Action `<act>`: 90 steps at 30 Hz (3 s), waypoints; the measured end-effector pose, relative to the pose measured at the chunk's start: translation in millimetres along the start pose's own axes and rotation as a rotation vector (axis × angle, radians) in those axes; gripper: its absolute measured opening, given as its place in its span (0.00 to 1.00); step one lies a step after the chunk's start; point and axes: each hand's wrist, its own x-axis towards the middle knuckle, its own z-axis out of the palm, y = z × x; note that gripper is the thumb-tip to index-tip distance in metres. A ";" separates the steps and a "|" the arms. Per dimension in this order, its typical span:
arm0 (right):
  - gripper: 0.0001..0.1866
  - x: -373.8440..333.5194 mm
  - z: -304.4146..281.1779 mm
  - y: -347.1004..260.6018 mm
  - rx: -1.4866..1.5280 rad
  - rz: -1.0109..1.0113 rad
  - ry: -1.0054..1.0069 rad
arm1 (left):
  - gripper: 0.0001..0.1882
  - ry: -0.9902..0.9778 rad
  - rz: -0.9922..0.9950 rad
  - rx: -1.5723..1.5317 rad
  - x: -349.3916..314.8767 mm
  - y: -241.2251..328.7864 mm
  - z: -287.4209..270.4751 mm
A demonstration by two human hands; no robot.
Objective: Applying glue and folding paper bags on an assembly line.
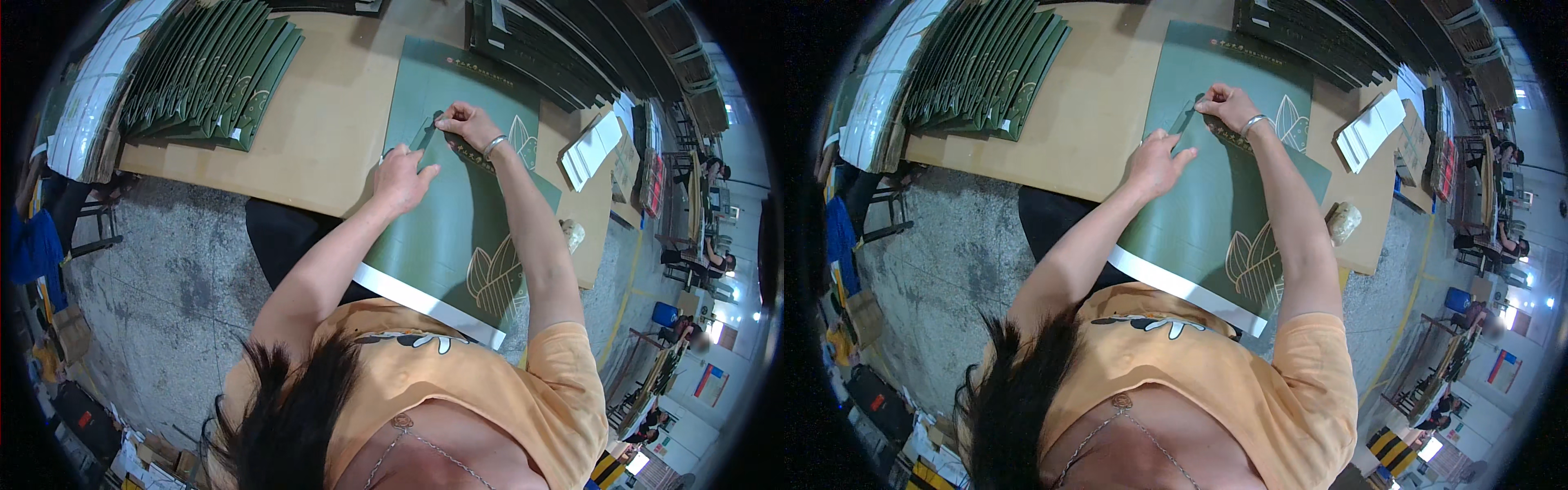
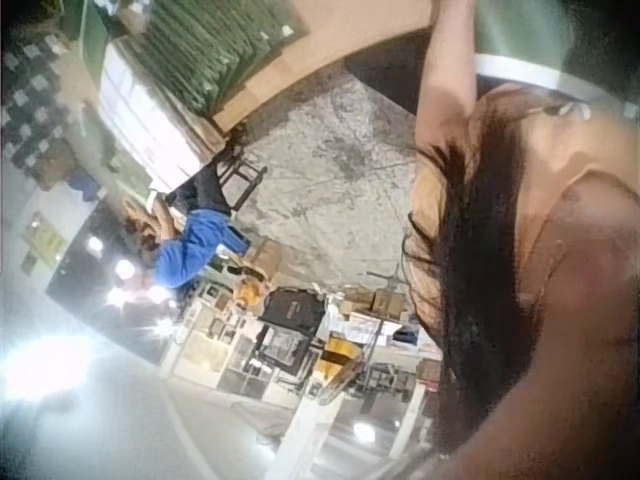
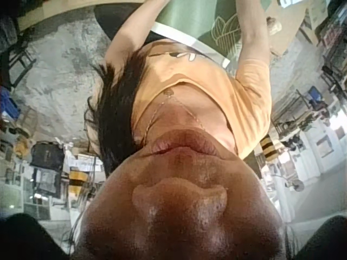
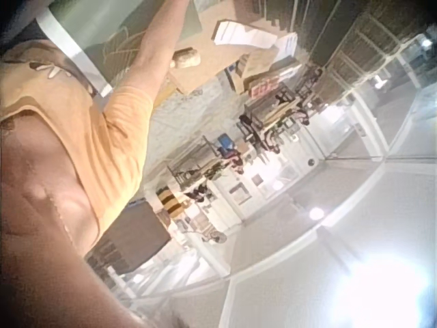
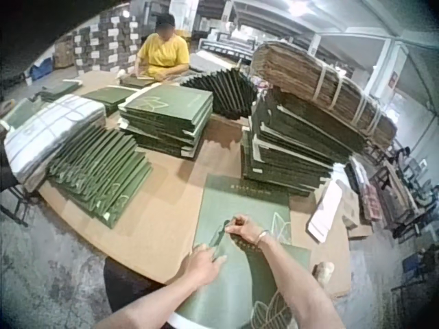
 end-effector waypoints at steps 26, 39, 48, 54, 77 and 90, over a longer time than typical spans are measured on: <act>0.45 4.1 61.0 1.6 -1.008 -0.173 0.762 | 0.21 0.133 -0.311 -0.363 -105.5 -39.9 -6.2; 0.34 18.5 65.6 26.4 -0.873 -0.236 0.889 | 0.30 0.136 0.436 0.374 2.2 -12.4 28.6; 0.29 -59.3 -72.8 -16.6 -0.462 0.269 1.252 | 0.36 0.204 0.154 0.635 29.0 8.5 36.8; 0.22 -10.9 -113.8 96.4 -0.832 0.393 0.747 | 0.35 0.173 0.230 0.465 14.3 30.4 51.2; 0.33 -200.9 -2.2 123.6 -0.103 0.616 0.508 | 0.38 0.202 0.073 0.605 18.1 6.0 37.3; 0.16 -67.0 -10.9 56.5 -0.356 0.306 0.954 | 0.38 0.168 0.144 0.565 15.2 3.0 33.9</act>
